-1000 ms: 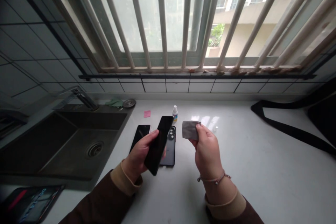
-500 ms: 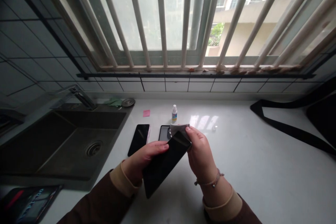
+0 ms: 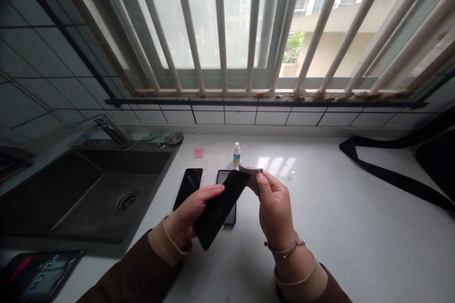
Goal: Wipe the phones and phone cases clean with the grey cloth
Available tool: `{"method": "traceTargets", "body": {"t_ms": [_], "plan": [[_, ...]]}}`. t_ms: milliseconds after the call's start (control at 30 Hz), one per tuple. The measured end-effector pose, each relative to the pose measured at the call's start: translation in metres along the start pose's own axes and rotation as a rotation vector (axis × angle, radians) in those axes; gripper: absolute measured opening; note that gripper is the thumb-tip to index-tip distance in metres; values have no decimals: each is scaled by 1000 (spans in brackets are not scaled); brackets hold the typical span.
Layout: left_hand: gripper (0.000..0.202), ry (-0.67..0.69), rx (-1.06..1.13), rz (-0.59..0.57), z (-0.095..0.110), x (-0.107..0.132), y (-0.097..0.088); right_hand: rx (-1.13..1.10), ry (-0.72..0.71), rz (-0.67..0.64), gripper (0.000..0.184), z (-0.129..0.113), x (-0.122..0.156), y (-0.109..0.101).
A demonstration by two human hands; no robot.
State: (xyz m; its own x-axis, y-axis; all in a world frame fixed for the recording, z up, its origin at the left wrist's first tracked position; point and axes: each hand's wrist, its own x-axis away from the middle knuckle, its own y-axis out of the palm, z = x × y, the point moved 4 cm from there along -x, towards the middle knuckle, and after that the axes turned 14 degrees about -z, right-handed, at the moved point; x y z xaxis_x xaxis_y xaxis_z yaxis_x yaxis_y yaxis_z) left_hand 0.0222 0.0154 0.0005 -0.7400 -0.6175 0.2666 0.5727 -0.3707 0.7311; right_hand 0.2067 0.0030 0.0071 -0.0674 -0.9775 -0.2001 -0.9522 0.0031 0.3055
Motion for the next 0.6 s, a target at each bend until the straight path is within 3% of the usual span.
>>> {"method": "traceTargets", "body": {"t_ms": [100, 200, 300, 400, 600], "plan": [[16, 10, 32, 56, -2, -2, -3, 117, -38, 34, 33, -5, 3, -1], [17, 38, 67, 112, -4, -5, -2, 386, -119, 13, 32, -13, 10, 5], [21, 95, 118, 143, -5, -7, 1, 654, -277, -116, 37, -20, 18, 18], [25, 142, 173, 152, -6, -10, 0, 838, -462, -287, 55, -23, 24, 33], [25, 171, 336, 143, -10, -14, -10, 936, -642, -495, 78, -24, 30, 47]]}}
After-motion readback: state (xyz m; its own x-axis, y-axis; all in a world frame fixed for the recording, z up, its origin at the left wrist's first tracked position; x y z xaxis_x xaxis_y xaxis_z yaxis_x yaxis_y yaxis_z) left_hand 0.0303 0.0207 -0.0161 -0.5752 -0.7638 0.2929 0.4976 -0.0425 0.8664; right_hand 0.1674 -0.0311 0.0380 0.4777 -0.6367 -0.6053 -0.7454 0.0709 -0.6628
